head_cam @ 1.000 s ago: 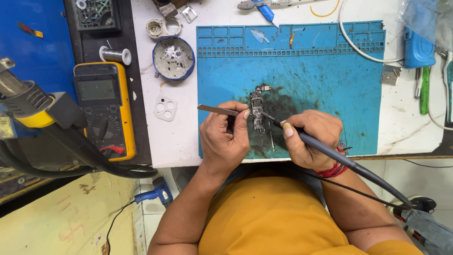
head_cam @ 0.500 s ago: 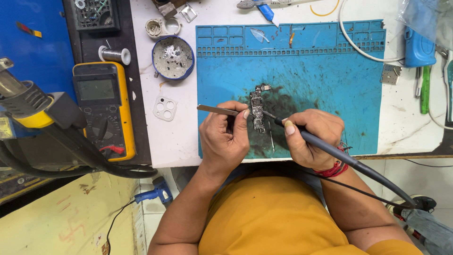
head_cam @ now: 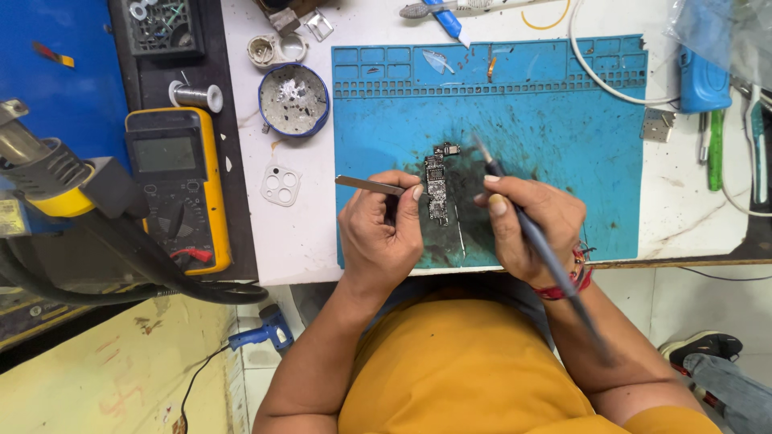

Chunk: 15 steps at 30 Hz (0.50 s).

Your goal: The person solders a phone motherboard held on a blue silicone mat, steadying the board with a blade or tweezer in the left hand while applying a soldering iron to the board with the right hand. They reposition the board and continue soldering different points, occasionally dipping the tool in a small container on the bench.

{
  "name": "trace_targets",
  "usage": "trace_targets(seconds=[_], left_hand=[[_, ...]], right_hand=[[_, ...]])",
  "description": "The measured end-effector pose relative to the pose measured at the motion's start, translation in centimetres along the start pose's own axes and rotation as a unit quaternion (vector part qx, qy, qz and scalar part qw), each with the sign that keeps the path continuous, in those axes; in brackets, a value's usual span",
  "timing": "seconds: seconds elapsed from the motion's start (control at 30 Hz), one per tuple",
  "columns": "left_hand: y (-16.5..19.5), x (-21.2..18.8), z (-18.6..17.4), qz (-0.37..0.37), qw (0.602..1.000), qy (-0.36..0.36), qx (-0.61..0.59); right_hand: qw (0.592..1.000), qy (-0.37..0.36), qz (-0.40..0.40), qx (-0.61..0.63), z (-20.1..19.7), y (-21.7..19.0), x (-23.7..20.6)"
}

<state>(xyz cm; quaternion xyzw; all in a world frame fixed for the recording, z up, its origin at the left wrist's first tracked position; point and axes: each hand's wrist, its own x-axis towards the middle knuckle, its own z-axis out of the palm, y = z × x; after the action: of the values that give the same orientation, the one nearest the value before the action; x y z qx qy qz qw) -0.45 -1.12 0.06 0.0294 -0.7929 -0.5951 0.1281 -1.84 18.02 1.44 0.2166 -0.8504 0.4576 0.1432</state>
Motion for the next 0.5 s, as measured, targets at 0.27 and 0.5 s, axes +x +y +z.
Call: trace_targets(seconds=[0.27,0.5], left_hand=[[0.7,0.0,-0.8,0.011,1.0,-0.001,0.008],[0.9,-0.4,-0.8,0.015,1.0,-0.007,0.01]], right_hand=[[0.989,-0.08,0.018,-0.127,1.4,-3.1,0.5],[0.986,-0.101,0.007,-0.133,0.9,-3.0,-0.1]])
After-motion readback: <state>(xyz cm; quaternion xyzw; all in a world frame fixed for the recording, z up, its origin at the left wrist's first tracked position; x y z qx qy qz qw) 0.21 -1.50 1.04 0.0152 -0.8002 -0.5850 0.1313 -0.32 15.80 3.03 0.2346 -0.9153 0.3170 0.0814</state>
